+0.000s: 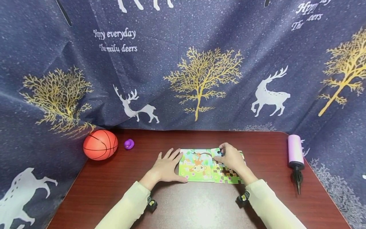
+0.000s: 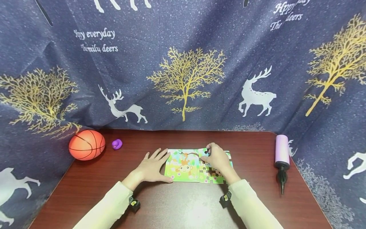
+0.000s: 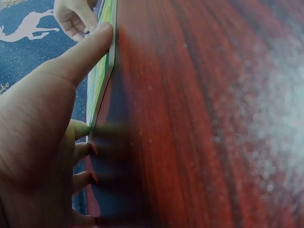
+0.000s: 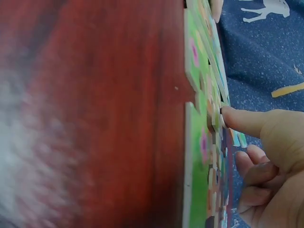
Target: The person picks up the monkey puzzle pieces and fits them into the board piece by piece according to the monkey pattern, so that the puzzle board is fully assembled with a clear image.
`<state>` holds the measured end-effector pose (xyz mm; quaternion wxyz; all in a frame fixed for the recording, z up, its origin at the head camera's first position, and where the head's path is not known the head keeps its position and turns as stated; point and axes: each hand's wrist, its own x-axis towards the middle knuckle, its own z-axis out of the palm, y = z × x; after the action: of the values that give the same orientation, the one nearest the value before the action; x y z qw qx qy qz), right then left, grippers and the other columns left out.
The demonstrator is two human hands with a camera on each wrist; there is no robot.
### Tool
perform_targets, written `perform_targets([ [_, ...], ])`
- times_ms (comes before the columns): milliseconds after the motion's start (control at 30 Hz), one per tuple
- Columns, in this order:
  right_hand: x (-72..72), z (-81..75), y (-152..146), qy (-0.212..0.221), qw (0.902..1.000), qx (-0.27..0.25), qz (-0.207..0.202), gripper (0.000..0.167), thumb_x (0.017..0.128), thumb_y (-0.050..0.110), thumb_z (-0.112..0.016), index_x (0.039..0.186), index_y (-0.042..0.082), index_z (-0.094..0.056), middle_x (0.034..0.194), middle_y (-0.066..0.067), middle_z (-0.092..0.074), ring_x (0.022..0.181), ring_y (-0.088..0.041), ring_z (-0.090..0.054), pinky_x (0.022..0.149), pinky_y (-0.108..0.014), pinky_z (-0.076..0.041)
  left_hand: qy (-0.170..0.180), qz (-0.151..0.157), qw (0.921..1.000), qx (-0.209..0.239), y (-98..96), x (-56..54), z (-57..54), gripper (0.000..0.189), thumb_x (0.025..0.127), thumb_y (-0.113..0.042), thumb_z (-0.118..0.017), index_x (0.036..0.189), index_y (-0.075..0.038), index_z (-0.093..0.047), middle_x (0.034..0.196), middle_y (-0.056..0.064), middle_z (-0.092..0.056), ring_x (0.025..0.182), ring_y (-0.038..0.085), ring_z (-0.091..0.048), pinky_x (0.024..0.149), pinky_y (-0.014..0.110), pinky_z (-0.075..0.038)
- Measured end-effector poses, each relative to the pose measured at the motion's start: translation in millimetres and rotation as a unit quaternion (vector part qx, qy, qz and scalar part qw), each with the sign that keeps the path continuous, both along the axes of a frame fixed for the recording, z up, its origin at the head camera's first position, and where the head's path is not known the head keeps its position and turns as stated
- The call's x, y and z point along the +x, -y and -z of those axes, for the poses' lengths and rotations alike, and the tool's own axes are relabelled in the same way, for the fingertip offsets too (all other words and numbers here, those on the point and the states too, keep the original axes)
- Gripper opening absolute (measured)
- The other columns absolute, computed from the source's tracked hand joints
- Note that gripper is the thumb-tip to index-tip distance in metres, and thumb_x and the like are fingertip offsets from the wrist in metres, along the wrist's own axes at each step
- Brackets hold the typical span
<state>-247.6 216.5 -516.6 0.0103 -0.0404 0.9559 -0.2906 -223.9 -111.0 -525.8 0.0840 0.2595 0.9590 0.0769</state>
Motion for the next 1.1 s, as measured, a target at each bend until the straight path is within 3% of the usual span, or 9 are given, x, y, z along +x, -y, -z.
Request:
perform_targets([
  [333, 6.2, -1.2, 2.1, -0.027, 0.9995, -0.017, -0.008, 0.045, 0.089, 0.027, -0.084, 0.122, 0.012, -0.056, 0.095, 0.000, -0.066, 0.062, -0.015, -0.055, 0.059, -0.035, -0.044, 0.003, 0.000, 1.0000, 0.000, 0.3, 0.3, -1.4, 0.124, 0.071, -0.091, -0.062, 0.166, -0.019, -0.028, 0.173, 0.003, -0.018, 0.157, 0.034, -0.014, 0.115, 0.074, -0.018],
  [500, 5.7, 0.2, -1.8, -0.051, 0.9979, -0.035, -0.021, 0.039, 0.093, 0.024, -0.079, 0.126, 0.013, -0.061, 0.092, 0.001, -0.072, 0.056, -0.014, -0.055, 0.054, -0.034, -0.044, 0.005, 0.003, 1.0000, 0.005, 0.1, 1.4, -5.1, 0.123, 0.072, -0.090, -0.063, 0.166, -0.018, -0.029, 0.173, 0.003, -0.018, 0.157, 0.035, -0.015, 0.114, 0.075, -0.019],
  [733, 3.6, 0.0, -5.1, -0.065, 0.9965, -0.051, -0.013, 0.032, 0.098, 0.029, -0.074, 0.127, 0.017, -0.068, 0.099, -0.002, -0.077, 0.060, -0.011, -0.061, 0.055, -0.033, -0.043, 0.009, 0.002, 0.9999, 0.013, 0.2, 2.0, -6.4, 0.123, 0.072, -0.088, -0.065, 0.166, -0.018, -0.028, 0.173, 0.002, -0.018, 0.157, 0.036, -0.015, 0.114, 0.076, -0.018],
  [933, 2.0, -1.0, 3.3, -0.026, 0.9896, -0.139, -0.024, 0.036, 0.099, 0.024, -0.073, 0.131, 0.009, -0.065, 0.091, -0.002, -0.075, 0.055, -0.019, -0.063, 0.044, -0.031, -0.039, 0.011, 0.004, 0.9998, 0.015, 0.8, 0.3, -2.1, 0.124, 0.072, -0.088, -0.066, 0.167, -0.018, -0.026, 0.173, 0.001, -0.015, 0.157, 0.037, -0.014, 0.113, 0.077, -0.017],
  [1100, 2.1, 0.7, 18.3, 0.021, 0.9817, -0.189, -0.017, 0.035, 0.098, 0.025, -0.073, 0.129, 0.009, -0.066, 0.088, -0.002, -0.074, 0.058, -0.023, -0.064, 0.046, -0.031, -0.043, 0.010, 0.003, 0.9999, 0.008, 1.8, -2.1, 4.2, 0.127, 0.071, -0.092, -0.061, 0.168, -0.022, -0.021, 0.174, -0.004, -0.011, 0.158, 0.034, -0.011, 0.114, 0.076, -0.016],
])
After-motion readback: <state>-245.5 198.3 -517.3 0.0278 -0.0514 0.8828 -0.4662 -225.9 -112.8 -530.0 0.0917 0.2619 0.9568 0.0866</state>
